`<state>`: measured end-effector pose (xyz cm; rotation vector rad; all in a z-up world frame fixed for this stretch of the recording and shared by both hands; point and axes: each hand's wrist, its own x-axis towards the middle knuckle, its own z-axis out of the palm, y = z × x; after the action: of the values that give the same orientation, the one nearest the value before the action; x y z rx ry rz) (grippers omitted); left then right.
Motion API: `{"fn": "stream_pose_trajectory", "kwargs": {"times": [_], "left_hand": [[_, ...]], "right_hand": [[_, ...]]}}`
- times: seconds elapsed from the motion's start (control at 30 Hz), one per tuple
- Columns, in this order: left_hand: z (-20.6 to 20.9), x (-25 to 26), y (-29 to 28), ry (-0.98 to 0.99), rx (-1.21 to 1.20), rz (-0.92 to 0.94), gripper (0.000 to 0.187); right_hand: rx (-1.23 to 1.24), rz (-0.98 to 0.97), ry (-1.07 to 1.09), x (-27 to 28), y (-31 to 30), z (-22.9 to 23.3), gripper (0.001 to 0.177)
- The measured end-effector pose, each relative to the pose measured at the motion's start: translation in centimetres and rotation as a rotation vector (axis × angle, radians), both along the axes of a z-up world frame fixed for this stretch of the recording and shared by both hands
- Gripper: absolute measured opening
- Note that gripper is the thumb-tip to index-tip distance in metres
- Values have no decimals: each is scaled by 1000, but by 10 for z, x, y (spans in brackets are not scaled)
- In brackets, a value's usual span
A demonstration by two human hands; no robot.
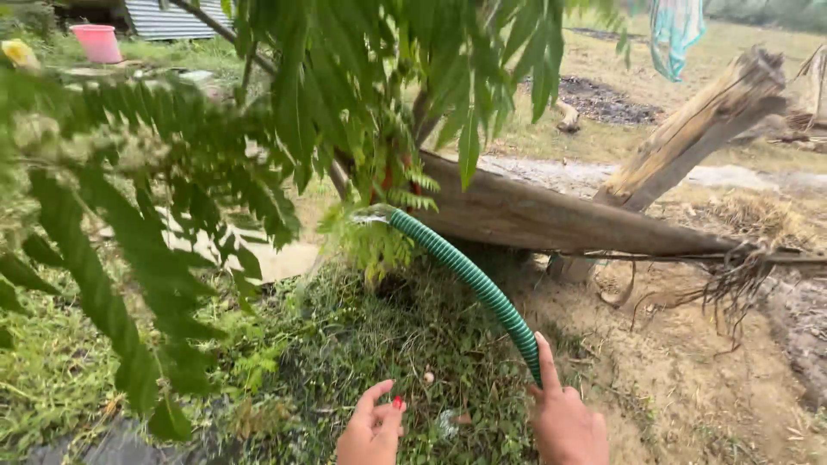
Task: Water several plants and trees in an outdoor garden area using a green garden hose.
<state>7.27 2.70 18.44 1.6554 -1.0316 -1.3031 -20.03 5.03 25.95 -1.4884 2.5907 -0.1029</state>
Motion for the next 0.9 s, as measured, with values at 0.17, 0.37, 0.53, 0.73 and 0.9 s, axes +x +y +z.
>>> {"fn": "stream_pose_trajectory", "kwargs": {"times": [0.17, 0.37, 0.53, 0.73, 0.9], "left_hand": [[-2, -14, -30, 230, -124, -84, 47], [31, 38, 0, 165, -52, -61, 47], [-49, 102, 28, 237, 62, -55, 46], [-157, 123, 66, 266, 126, -71, 51], [-174, 104, 103, 158, 236, -56, 48]], "right_hand": [[21, -33, 0, -3, -2, 63, 80], [5, -26, 17, 4, 14, 103, 77], [27, -23, -4, -2, 33, 111, 76], [177, -59, -36, -2, 40, 107, 77], [125, 10, -17, -25, 24, 56, 78]]}}
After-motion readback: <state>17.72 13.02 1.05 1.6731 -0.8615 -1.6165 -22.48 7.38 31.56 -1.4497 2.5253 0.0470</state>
